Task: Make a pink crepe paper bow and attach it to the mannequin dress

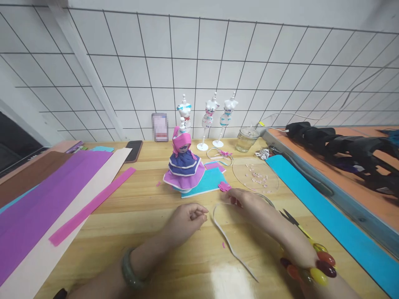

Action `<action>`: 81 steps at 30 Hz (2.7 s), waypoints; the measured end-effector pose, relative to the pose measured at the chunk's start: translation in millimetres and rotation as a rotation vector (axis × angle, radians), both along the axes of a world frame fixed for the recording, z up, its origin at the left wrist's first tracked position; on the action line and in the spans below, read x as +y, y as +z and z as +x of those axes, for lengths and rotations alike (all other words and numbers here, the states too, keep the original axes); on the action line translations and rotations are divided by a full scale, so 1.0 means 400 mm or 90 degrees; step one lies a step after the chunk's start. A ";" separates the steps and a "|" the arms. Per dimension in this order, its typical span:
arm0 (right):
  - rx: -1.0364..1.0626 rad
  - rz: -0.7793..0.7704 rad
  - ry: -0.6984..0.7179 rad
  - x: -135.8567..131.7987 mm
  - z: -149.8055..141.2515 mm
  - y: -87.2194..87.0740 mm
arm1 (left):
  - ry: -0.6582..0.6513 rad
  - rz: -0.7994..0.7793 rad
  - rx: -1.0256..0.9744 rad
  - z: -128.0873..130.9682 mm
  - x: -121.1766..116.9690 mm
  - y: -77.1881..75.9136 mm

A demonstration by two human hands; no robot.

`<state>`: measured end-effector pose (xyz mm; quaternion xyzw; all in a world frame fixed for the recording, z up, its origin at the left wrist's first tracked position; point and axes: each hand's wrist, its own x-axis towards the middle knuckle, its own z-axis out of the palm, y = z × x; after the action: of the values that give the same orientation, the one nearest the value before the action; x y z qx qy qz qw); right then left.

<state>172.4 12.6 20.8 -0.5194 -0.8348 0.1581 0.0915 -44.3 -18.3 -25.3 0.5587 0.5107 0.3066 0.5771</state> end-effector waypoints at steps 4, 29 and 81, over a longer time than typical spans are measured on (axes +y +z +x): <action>0.031 0.000 0.048 -0.013 -0.020 0.024 | 0.043 -0.022 -0.046 0.006 0.001 0.007; 0.299 -0.271 0.080 -0.051 -0.060 0.043 | -0.036 -0.266 -0.396 0.027 -0.032 0.010; 0.243 -0.215 -0.068 0.044 0.027 -0.021 | -0.062 -0.213 -0.268 0.100 -0.049 0.015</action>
<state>183.2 30.0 12.3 -0.5314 -0.7357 0.3851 0.1676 -4.1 -37.7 -19.4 0.4031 0.3958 0.2994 0.7689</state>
